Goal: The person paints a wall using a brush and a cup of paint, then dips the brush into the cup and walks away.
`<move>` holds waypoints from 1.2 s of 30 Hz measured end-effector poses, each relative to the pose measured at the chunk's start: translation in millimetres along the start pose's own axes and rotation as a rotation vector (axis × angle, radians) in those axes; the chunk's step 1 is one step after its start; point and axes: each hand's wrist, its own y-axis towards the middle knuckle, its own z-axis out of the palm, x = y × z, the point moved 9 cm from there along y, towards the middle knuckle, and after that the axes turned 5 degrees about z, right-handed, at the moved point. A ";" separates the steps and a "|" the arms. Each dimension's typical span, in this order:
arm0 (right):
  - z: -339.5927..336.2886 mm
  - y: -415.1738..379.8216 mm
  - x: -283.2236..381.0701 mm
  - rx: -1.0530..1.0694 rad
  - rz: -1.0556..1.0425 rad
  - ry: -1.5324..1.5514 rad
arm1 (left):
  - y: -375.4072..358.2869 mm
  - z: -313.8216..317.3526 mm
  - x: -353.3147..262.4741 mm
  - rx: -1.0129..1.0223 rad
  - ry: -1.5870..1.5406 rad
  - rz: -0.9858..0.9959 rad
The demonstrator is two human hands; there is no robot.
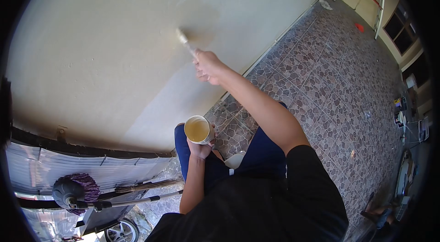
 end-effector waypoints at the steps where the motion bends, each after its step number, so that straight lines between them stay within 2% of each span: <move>1: -18.8 3.1 16.3 -0.113 -0.048 0.073 | 1.2 -0.4 0.9 0.002 -0.006 0.002; 4: -50.8 36.9 49.7 -0.207 -0.155 0.204 | -1.6 -6.4 2.7 -0.015 0.009 -0.016; 6: -36.3 49.5 51.2 -0.240 -0.136 0.195 | -2.5 -3.3 2.9 0.011 0.008 -0.014; 8: 5.5 51.7 14.7 -0.325 -0.138 0.045 | 2.6 -7.4 2.5 0.002 0.015 -0.012; 10: 33.9 41.0 -26.6 -0.208 -0.089 -0.087 | -0.7 -14.0 9.0 -0.023 0.022 -0.023; 11: 25.4 36.5 -34.1 -0.209 -0.090 -0.083 | 1.1 -13.2 8.5 -0.025 0.008 -0.016; 13: 20.7 28.7 -63.9 0.126 0.118 -0.082 | 0.8 -12.5 5.2 -0.030 0.000 -0.006; 15: -17.1 22.5 -44.1 -0.019 0.083 -0.009 | 0.4 -9.8 4.0 -0.004 0.035 0.001; 17: -55.3 24.9 -9.4 -0.233 -0.041 0.119 | 2.2 -11.7 5.2 0.017 0.035 0.005; 19: -82.4 45.7 24.5 -0.302 -0.169 0.214 | -1.1 -13.0 7.5 0.033 0.040 0.002; 20: -81.5 53.0 32.3 -0.301 -0.170 0.217 | -0.9 -10.4 7.3 0.040 0.028 -0.007; 22: -77.4 59.2 49.1 -0.433 -0.265 0.113 | -0.1 -8.6 9.3 0.046 0.016 -0.018; 26: -3.0 51.1 -11.4 -0.349 -0.201 -0.195 | 3.3 -12.0 7.6 0.057 0.012 -0.008; 28: 11.9 38.1 -52.7 -0.037 0.008 -0.124 | 3.4 -6.7 8.2 0.064 -0.001 -0.004; 31: -14.6 26.2 -45.5 -0.049 0.048 -0.013 | -1.1 6.2 -0.1 -0.057 -0.018 0.006; 33: -35.7 22.7 -2.1 -0.221 -0.144 0.078 | -2.8 7.4 -0.3 -0.063 -0.023 -0.007; 36: -39.0 45.4 38.3 -0.252 -0.210 0.242 | 0.3 11.2 -5.8 -0.033 -0.035 0.012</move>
